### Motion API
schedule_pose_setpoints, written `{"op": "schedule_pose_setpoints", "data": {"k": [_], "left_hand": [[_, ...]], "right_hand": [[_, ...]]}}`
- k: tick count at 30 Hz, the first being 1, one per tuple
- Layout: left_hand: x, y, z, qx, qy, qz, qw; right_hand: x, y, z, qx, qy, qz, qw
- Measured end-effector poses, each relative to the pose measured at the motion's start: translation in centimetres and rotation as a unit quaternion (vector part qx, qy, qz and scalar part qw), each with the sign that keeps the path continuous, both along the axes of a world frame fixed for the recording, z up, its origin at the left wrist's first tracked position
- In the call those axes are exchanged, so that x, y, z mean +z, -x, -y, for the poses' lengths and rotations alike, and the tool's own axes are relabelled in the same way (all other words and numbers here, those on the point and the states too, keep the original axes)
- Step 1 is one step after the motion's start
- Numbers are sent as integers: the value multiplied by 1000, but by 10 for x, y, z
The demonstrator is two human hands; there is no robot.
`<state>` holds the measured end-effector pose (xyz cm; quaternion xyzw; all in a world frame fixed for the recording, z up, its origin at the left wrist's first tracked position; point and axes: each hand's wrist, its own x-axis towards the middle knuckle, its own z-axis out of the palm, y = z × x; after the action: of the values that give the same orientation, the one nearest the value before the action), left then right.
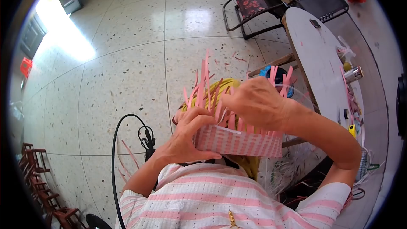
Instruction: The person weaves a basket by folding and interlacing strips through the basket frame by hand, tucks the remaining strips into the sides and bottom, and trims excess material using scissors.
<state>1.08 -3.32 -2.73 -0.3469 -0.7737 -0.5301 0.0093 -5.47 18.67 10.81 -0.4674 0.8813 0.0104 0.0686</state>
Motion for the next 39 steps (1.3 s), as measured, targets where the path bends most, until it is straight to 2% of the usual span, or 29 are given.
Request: {"op": "schedule_pose_setpoints", "data": {"k": [2, 4, 5, 6, 7, 8, 10, 13, 17, 19, 23, 25, 32, 34, 38, 39], "left_hand": [[0, 0, 1, 10, 4, 3, 1000], [4, -1, 2, 19, 17, 0, 1000], [6, -1, 2, 28, 30, -2, 999], [6, -1, 2, 28, 30, -4, 999], [6, 0, 2, 23, 23, -12, 999], [6, 1, 1, 18, 17, -21, 999], [9, 4, 2, 16, 29, -34, 999], [13, 6, 2, 2, 54, -39, 998], [16, 6, 0, -6, 59, -30, 998], [17, 4, -1, 4, 59, -32, 998], [25, 1, -2, 16, 79, -14, 997], [30, -2, -3, 17, 87, -14, 996], [26, -3, -5, 17, 94, -28, 995], [25, -2, -5, 16, 91, -29, 995], [24, 1, -6, 20, 91, -22, 995], [24, 1, -6, 19, 92, -22, 995]], "right_hand": [[-2, -2, -3, -29, -36, -14, 999], [-11, 2, -15, -115, 74, 98, 986], [-12, 2, -22, -115, 74, 97, 986], [-11, 1, -25, -218, 80, 278, 932], [-10, 1, -29, -311, 81, 445, 836], [-9, -3, -32, -311, 81, 444, 836], [-10, -17, -38, -405, 119, 562, 711], [-12, -33, -42, -376, 163, 585, 700], [-24, -44, -46, -360, 199, 550, 726], [-34, -48, -47, -272, 230, 381, 853], [-25, -57, -44, -280, 248, 298, 878], [-31, -56, -46, -174, 225, 136, 949], [-21, -36, -46, -81, 139, 120, 980], [-10, -27, -40, -45, 2, 119, 992], [5, -22, -22, -2, 46, 84, 995], [9, -21, -14, -1, -18, 58, 998]]}}
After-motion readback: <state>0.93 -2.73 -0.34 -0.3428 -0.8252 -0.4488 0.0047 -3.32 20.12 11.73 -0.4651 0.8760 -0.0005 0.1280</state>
